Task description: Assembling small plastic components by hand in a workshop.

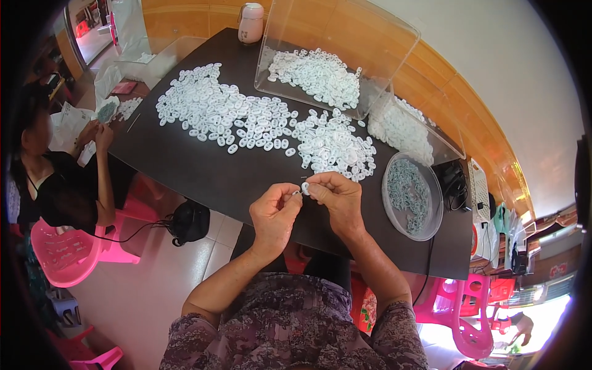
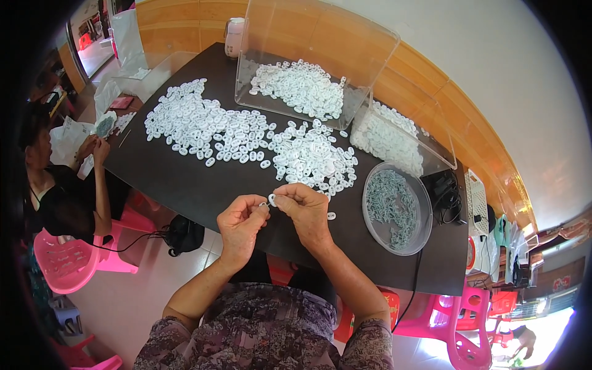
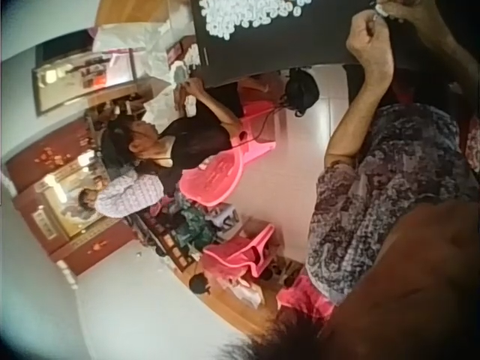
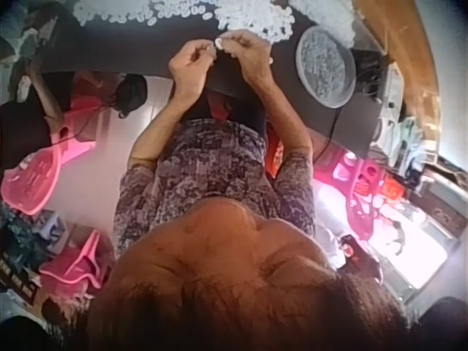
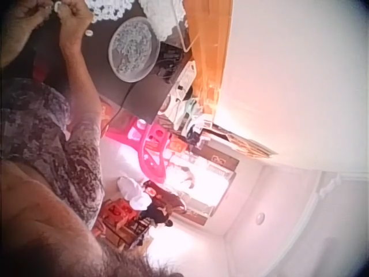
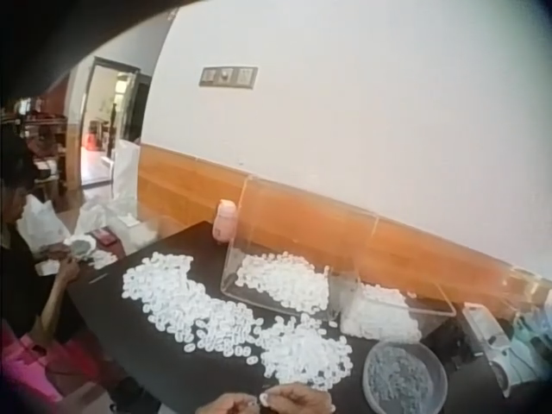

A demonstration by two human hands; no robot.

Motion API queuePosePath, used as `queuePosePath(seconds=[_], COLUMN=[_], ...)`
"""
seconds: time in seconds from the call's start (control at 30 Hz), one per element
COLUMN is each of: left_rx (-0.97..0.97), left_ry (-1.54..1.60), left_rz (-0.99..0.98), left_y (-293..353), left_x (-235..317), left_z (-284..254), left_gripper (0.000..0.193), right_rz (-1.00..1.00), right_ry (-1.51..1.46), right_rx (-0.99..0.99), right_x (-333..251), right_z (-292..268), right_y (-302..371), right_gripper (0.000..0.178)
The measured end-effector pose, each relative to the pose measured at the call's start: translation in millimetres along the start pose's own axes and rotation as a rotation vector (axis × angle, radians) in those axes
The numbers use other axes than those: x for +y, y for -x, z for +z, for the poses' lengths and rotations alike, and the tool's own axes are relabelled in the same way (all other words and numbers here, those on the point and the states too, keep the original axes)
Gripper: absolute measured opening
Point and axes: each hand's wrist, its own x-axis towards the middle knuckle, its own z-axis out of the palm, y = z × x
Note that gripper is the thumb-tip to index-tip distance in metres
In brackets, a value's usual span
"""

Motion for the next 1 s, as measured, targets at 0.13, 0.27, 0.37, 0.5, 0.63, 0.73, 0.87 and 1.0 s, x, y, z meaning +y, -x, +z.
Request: queuePosePath(seconds=[0.13,0.27,0.37,0.5,0.63,0.73,0.87,1.0], left_rx=[0.012,0.003,-0.010,-0.092,-0.125,-0.115,-0.104,-0.112], left_ry=[-0.029,-0.023,0.020,0.077,0.118,0.144,0.200,0.204], left_rz=[-0.008,0.014,0.025,0.053,-0.043,-0.065,-0.067,-0.057], left_y=[0,-1,-1,-3,-5,-3,-3,-5], left_x=[-1,-4,-1,-3,-2,2,0,1], left_z=[-1,-1,-1,-4,-6,-3,-1,0], left_gripper=[0.011,0.014,0.019,0.022,0.024,0.024,0.024,0.023], right_rz=[-0.056,-0.103,-0.170,-0.214,-0.187,-0.223,-0.217,-0.226], right_ry=[0.049,0.137,0.273,0.332,0.270,0.286,0.234,0.303], right_rx=[0.021,0.059,0.057,0.048,0.047,0.053,0.029,-0.019], right_x=[3,5,4,4,8,10,1,-4], right_z=[4,9,8,6,5,4,8,4], right_y=[2,7,9,9,8,10,16,20], right_gripper=[0.010,0.012,0.012,0.012,0.012,0.013,0.020,0.026])
